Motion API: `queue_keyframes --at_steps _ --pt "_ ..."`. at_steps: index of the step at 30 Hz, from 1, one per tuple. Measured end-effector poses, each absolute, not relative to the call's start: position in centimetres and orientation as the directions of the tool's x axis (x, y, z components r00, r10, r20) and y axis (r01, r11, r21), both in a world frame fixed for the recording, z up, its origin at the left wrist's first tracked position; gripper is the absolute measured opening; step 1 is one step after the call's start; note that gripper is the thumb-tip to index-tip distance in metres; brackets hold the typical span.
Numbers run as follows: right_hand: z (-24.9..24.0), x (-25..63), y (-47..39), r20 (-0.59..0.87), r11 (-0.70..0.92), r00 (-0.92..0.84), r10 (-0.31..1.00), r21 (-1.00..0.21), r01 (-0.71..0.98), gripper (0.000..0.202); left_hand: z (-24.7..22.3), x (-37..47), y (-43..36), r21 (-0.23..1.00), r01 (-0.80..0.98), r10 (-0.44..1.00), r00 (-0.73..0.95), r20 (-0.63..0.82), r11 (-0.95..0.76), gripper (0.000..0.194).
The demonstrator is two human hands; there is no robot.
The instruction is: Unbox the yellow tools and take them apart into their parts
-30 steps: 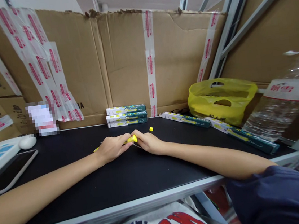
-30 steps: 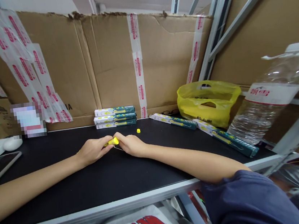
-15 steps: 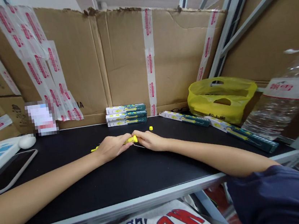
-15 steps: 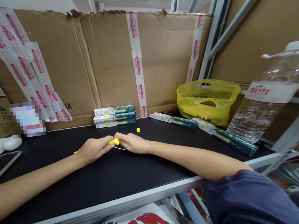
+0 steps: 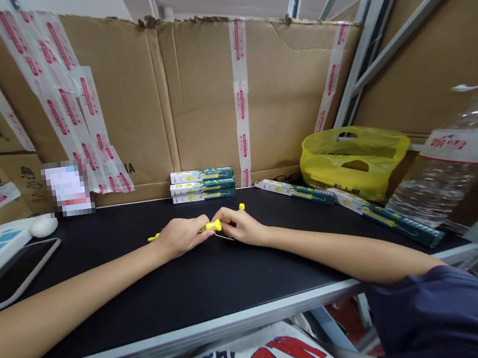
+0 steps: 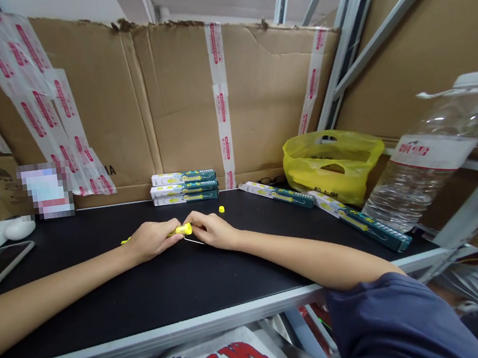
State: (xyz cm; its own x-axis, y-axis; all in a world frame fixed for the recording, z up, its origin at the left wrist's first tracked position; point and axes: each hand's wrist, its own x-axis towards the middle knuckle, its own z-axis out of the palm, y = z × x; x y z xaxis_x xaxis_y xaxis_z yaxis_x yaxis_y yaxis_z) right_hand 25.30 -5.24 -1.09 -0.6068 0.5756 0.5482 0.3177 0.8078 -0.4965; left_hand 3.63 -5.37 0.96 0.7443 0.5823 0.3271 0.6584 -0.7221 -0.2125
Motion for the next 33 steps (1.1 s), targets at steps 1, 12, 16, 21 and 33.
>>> queue_keyframes --at_steps 1,12,16,21,33 --pt "-1.1 25.2 -5.2 0.556 0.803 -0.593 0.582 -0.507 0.314 0.012 1.0 3.6 -5.4 -0.214 0.663 0.585 0.74 0.331 -0.717 0.034" --pt "-1.0 25.0 -4.1 0.512 0.802 -0.632 0.582 -0.49 0.342 0.018 0.6 3.6 -5.4 -0.259 0.713 0.614 0.697 0.371 -0.652 0.035" --pt "-1.0 24.8 -4.0 0.529 0.807 -0.628 0.571 -0.504 0.309 0.017 0.5 3.6 -5.3 -0.244 0.721 0.621 0.687 0.378 -0.648 0.037" --pt "-1.1 25.0 -4.2 0.525 0.807 -0.625 0.578 -0.482 0.341 0.016 0.7 3.6 -5.0 -0.216 0.713 0.629 0.694 0.35 -0.667 0.038" --pt "-0.9 24.4 -4.4 0.477 0.688 -0.556 0.68 -0.677 0.26 0.012 0.5 3.7 -5.1 -0.233 0.728 0.588 0.667 0.457 -0.645 0.032"
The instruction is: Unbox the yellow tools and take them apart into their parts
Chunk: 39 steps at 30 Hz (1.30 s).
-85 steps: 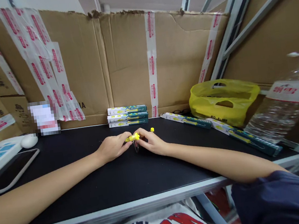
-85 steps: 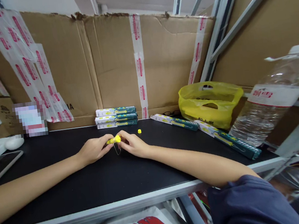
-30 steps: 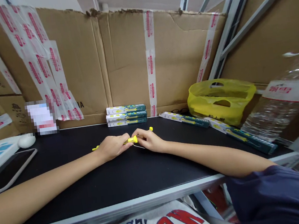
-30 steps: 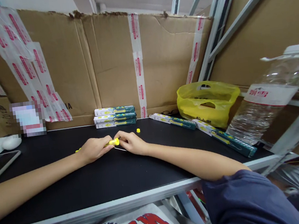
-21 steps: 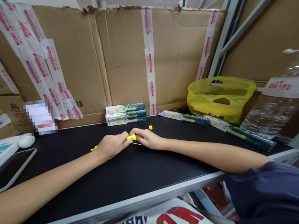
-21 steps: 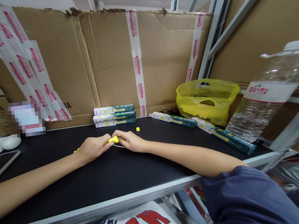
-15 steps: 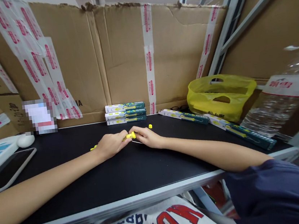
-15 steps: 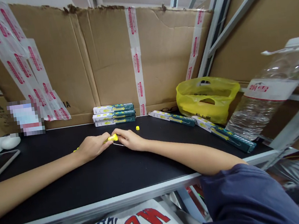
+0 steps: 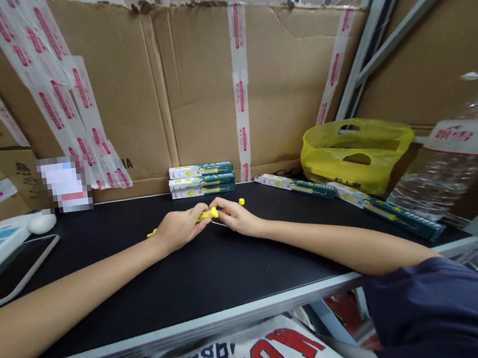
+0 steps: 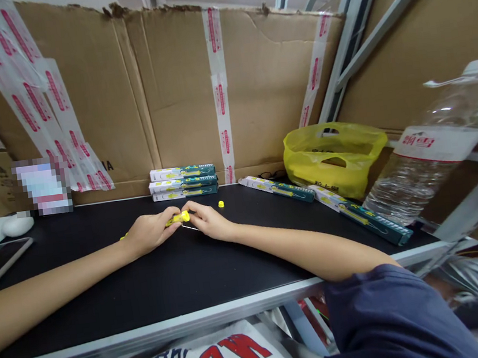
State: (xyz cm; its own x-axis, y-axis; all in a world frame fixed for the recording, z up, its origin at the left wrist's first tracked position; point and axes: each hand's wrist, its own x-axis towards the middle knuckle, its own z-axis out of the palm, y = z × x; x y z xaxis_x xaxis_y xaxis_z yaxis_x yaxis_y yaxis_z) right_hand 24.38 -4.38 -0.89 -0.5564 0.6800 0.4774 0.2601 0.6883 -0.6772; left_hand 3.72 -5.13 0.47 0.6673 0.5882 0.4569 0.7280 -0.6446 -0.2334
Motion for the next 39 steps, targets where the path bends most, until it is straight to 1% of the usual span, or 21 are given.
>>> queue_keyframes --at_steps 2,4,8,10,11,13,15,17,19,20,21,22,25,31,35,39 --pt "-0.9 24.4 -4.4 0.418 0.623 -0.567 0.71 -0.747 0.229 0.016 0.5 3.8 -5.0 -0.24 0.717 0.56 0.673 0.483 -0.655 0.032" --pt "-1.0 24.3 -4.5 0.398 0.601 -0.578 0.713 -0.771 0.211 0.019 0.4 3.9 -4.9 -0.252 0.693 0.521 0.69 0.502 -0.675 0.032" --pt "-1.2 24.1 -4.6 0.364 0.581 -0.604 0.709 -0.787 0.208 0.019 0.2 3.8 -4.6 -0.285 0.62 0.42 0.738 0.528 -0.731 0.025" --pt "-1.1 24.0 -4.9 0.335 0.569 -0.624 0.706 -0.793 0.219 0.016 0.1 3.7 -4.5 -0.295 0.591 0.38 0.751 0.54 -0.751 0.025" --pt "-1.0 24.1 -5.0 0.337 0.575 -0.626 0.704 -0.787 0.222 0.013 0.1 3.6 -4.4 -0.291 0.591 0.38 0.75 0.542 -0.752 0.025" --pt "-0.8 24.2 -5.5 0.403 0.617 -0.575 0.712 -0.751 0.237 0.008 0.0 3.6 -4.4 -0.267 0.626 0.422 0.726 0.544 -0.733 0.024" --pt "-0.6 24.4 -6.1 0.511 0.686 -0.481 0.712 -0.65 0.327 0.009 0.1 3.6 -4.4 -0.228 0.674 0.482 0.686 0.545 -0.703 0.022" --pt "-0.3 24.6 -6.5 0.594 0.744 -0.456 0.663 -0.458 0.486 0.01 0.2 3.7 -4.4 -0.195 0.698 0.519 0.664 0.539 -0.689 0.021" --pt "-0.3 24.6 -6.7 0.607 0.772 -0.532 0.59 -0.23 0.593 0.016 0.2 3.8 -4.4 -0.176 0.692 0.531 0.67 0.52 -0.7 0.019" --pt "-0.3 24.6 -6.6 0.599 0.778 -0.57 0.562 -0.149 0.611 0.017 0.3 3.8 -4.3 -0.169 0.685 0.532 0.676 0.509 -0.709 0.019" --pt "-0.4 24.5 -6.5 0.587 0.781 -0.597 0.547 -0.102 0.616 0.017 0.3 3.9 -4.3 -0.165 0.68 0.534 0.682 0.499 -0.715 0.017" --pt "-0.5 24.5 -6.3 0.576 0.785 -0.612 0.542 -0.087 0.613 0.017 0.2 3.9 -4.3 -0.165 0.678 0.537 0.687 0.49 -0.717 0.016" --pt "-0.9 24.4 -5.8 0.57 0.807 -0.625 0.534 -0.122 0.578 0.016 0.1 4.0 -4.2 -0.182 0.685 0.553 0.692 0.464 -0.705 0.014" --pt "-0.9 24.5 -5.9 0.615 0.837 -0.603 0.508 -0.187 0.514 0.017 0.3 4.3 -4.6 -0.227 0.692 0.561 0.701 0.44 -0.686 0.014" --pt "-0.9 24.4 -6.1 0.606 0.823 -0.584 0.54 -0.237 0.516 0.018 0.4 4.3 -4.7 -0.238 0.696 0.564 0.7 0.439 -0.678 0.013" --pt "-1.1 24.4 -6.0 0.589 0.801 -0.558 0.585 -0.308 0.514 0.02 0.2 4.5 -4.6 -0.244 0.684 0.535 0.704 0.467 -0.687 0.011"
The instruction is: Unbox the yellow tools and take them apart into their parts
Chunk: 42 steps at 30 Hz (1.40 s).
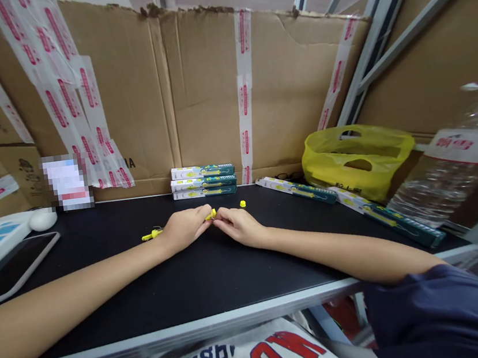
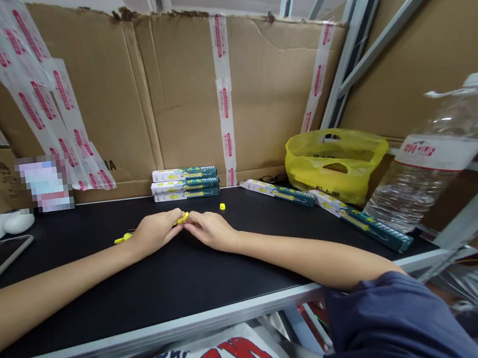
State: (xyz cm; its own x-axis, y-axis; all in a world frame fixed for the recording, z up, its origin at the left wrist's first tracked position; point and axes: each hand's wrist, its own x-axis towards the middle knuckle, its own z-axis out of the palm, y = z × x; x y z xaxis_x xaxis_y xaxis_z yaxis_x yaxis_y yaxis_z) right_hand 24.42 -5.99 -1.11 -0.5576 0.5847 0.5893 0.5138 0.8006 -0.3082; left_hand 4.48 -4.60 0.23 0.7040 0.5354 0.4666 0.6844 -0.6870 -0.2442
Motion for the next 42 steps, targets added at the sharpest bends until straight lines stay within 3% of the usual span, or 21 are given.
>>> queue_keyframes --at_steps 13,17,21,30,36,42 --pt "-0.6 24.4 -6.4 0.541 0.76 -0.538 0.647 -0.398 0.514 0.018 0.1 4.4 -4.5 -0.234 0.704 0.53 0.675 0.513 -0.67 0.012" --pt "-0.4 24.6 -5.8 0.549 0.692 -0.431 0.716 -0.64 0.335 0.01 -0.3 4.2 -4.2 -0.223 0.675 0.448 0.664 0.598 -0.703 0.022" --pt "-0.6 24.5 -4.9 0.425 0.556 -0.579 0.696 -0.829 0.058 0.022 -0.3 4.2 -4.3 -0.19 0.653 0.431 0.662 0.613 -0.733 0.026" --pt "-0.4 24.1 -4.7 0.338 0.388 -0.635 0.694 -0.919 -0.065 0.028 -0.1 4.5 -4.5 -0.157 0.668 0.476 0.656 0.586 -0.728 0.034" --pt "-0.9 24.0 -4.6 0.375 0.427 -0.591 0.714 -0.902 -0.056 0.026 -0.1 4.6 -4.6 -0.173 0.682 0.477 0.647 0.594 -0.71 0.03" --pt "-0.9 23.1 -5.6 0.386 0.47 -0.528 0.756 -0.882 0.028 0.014 -0.1 4.5 -4.8 -0.224 0.646 0.379 0.655 0.654 -0.73 0.03"
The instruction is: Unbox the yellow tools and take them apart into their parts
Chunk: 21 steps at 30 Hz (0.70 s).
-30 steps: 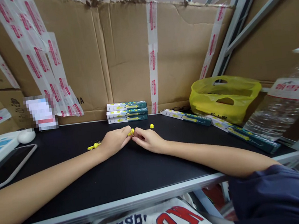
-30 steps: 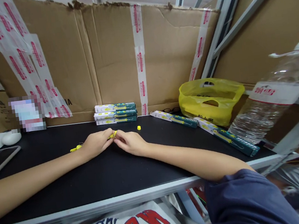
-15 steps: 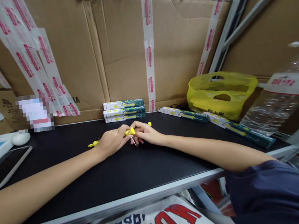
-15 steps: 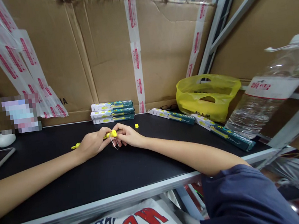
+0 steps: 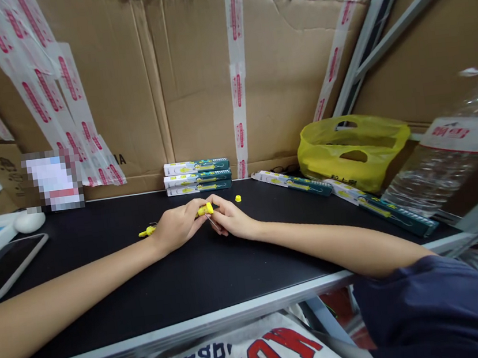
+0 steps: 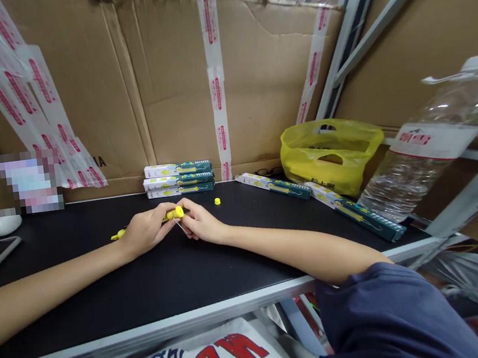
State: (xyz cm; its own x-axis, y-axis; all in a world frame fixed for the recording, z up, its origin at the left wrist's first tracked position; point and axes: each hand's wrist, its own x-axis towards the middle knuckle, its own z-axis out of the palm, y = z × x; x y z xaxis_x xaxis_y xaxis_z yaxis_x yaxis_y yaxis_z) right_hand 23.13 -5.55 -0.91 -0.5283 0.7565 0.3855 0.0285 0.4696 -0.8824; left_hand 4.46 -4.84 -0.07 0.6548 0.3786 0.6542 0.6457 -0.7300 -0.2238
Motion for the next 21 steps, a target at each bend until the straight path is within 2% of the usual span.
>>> queue_keyframes --at_steps 4,8,11,14,17,19,21 --pt "-0.8 22.9 -5.7 0.425 0.52 -0.51 0.747 -0.853 0.051 0.021 -0.1 4.4 -4.9 -0.232 0.66 0.366 0.635 0.68 -0.714 0.028" --pt "-1.0 23.2 -5.0 0.43 0.557 -0.542 0.722 -0.826 0.088 0.021 -0.1 4.2 -4.8 -0.251 0.67 0.394 0.653 0.647 -0.698 0.026" --pt "-0.9 23.8 -4.4 0.405 0.555 -0.599 0.691 -0.828 0.08 0.025 -0.1 4.2 -4.7 -0.271 0.673 0.409 0.669 0.621 -0.688 0.026" --pt "-0.4 25.0 -3.8 0.321 0.535 -0.694 0.644 -0.838 0.109 0.028 -0.1 4.3 -4.5 -0.272 0.645 0.4 0.695 0.598 -0.714 0.027" --pt "0.4 26.9 -2.9 0.252 0.587 -0.718 0.649 -0.766 0.262 0.022 0.0 4.4 -4.5 -0.245 0.644 0.425 0.698 0.577 -0.725 0.029" --pt "0.9 28.4 -2.0 0.327 0.65 -0.628 0.706 -0.651 0.391 0.015 0.0 4.4 -4.5 -0.232 0.661 0.459 0.691 0.558 -0.714 0.032" --pt "1.2 29.9 -0.8 0.407 0.632 -0.485 0.774 -0.542 0.554 0.009 0.1 4.5 -4.5 -0.226 0.673 0.49 0.691 0.532 -0.704 0.033"
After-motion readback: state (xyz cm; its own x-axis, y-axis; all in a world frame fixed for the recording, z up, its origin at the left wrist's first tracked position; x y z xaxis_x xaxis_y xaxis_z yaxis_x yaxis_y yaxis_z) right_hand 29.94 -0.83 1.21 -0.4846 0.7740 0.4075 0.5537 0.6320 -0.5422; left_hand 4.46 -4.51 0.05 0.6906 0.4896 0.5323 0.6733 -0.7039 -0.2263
